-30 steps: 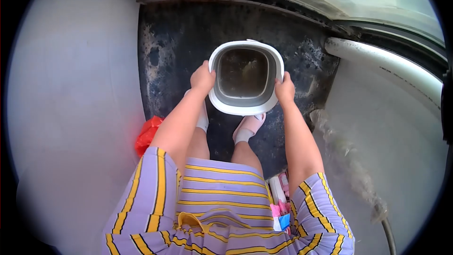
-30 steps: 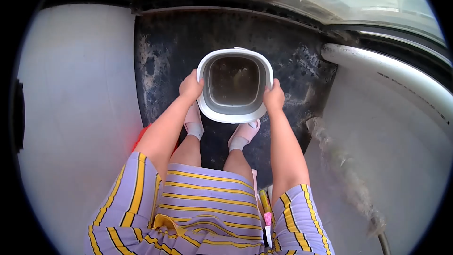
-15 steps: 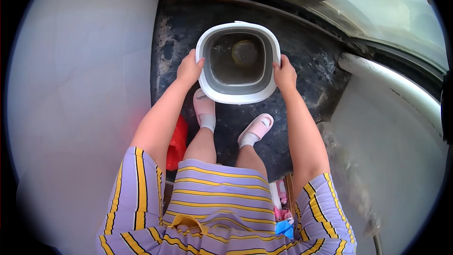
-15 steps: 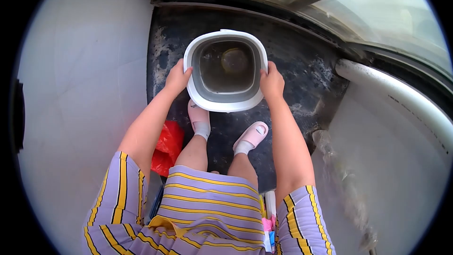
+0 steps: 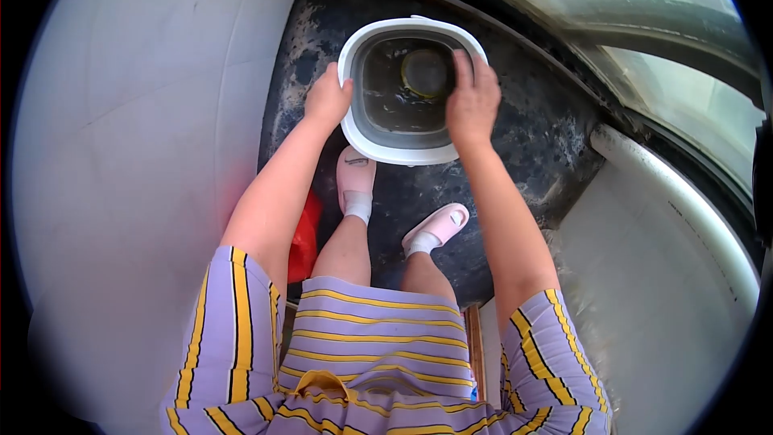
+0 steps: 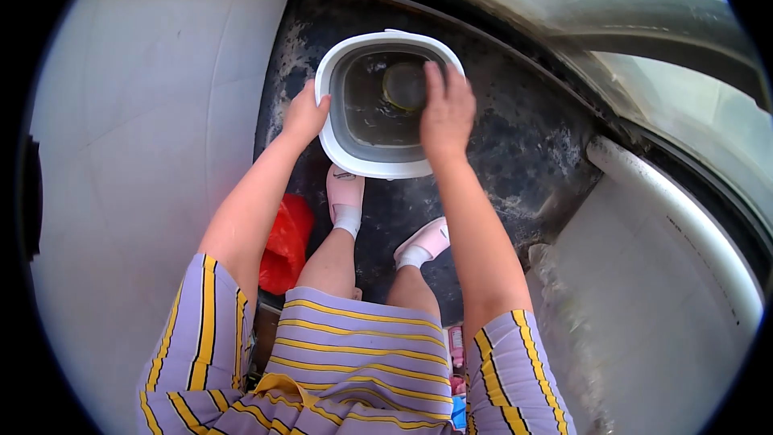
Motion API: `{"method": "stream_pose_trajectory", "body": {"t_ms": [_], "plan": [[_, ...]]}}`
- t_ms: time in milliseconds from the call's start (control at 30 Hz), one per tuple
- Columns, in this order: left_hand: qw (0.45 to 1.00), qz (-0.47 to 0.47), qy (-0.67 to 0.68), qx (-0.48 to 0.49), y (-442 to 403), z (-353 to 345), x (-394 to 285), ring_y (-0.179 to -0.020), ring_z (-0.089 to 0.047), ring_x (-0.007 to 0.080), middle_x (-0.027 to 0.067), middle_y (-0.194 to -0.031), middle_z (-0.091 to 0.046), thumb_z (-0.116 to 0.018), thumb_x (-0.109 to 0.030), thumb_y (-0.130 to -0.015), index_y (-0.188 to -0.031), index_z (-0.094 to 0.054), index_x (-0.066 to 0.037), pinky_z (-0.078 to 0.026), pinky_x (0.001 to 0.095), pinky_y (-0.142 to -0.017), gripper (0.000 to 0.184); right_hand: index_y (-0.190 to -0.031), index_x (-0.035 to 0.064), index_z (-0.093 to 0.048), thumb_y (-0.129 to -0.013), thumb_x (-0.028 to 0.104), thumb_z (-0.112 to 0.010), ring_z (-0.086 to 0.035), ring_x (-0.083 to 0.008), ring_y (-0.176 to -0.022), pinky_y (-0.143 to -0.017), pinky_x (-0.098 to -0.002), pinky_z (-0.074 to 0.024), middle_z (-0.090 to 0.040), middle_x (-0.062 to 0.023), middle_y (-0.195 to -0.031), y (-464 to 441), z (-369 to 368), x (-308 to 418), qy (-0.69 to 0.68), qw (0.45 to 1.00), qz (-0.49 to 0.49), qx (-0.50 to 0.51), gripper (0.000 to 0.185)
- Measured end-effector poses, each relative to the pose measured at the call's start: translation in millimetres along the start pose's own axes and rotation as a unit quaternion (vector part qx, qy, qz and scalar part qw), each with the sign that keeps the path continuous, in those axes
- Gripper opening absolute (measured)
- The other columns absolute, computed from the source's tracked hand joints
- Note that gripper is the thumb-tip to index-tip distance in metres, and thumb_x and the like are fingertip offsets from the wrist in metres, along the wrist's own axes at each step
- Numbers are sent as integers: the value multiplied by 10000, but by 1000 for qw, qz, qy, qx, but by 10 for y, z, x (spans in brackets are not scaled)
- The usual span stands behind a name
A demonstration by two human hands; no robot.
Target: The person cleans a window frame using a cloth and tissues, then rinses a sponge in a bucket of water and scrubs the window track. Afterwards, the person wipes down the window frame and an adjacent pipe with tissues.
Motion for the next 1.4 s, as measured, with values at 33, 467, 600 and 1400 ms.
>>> {"method": "stream_pose_trajectory", "body": {"t_ms": [33,467,600,1400], "plan": [[1000,2,15,-13,14,8,-4,-1067,-673,500,294,-1138,-706,-659,-238,-967,-1302,-545,-27,-535,561,-924,412,-1434,152,-587,-839,-22,-634,-511,-377,-1374,-1116,-474,-441,-551,-134,-1482,-12,-140,124,-26,998,51,41,622],[974,-77,91,-191,789,120,-346,-1438,-420,419,210,-1553,-455,-723,-108,-900,-1530,-484,-111,-312,519,-1213,673,-1519,192,-551,-963,178,-646,-458,-385,-1455,-1259,-514,-278,-502,-138,-1581,263,-1122,290,102,928,-7,358,564],[969,-82,149,-181,1233,500,-439,-1407,-485,382,183,-1528,-514,-687,-49,-932,-1413,-631,-120,-407,484,-1163,489,-1570,202,-504,-973,238,-717,-579,-351,-1360,-1215,-463,-360,-607,-177,-1485,-47,-282,543,-113,863,-137,473,635],[816,186,448,-312,5128,664,1878,-1009,-692,177,81,-1190,-674,-646,15,-983,-1234,-693,-75,-564,302,-868,270,-1380,113,-664,-974,212,-705,-565,-404,-1372,-1128,-420,-466,-613,-229,-1451,1630,1337,3095,-94,848,209,477,419]]}}
Point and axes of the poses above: each hand's wrist, its own y-axis away from the middle knuckle, its own z-axis out of the back of the hand, x = y × z, the point moved 4 cm from there along -y, towards the middle knuckle
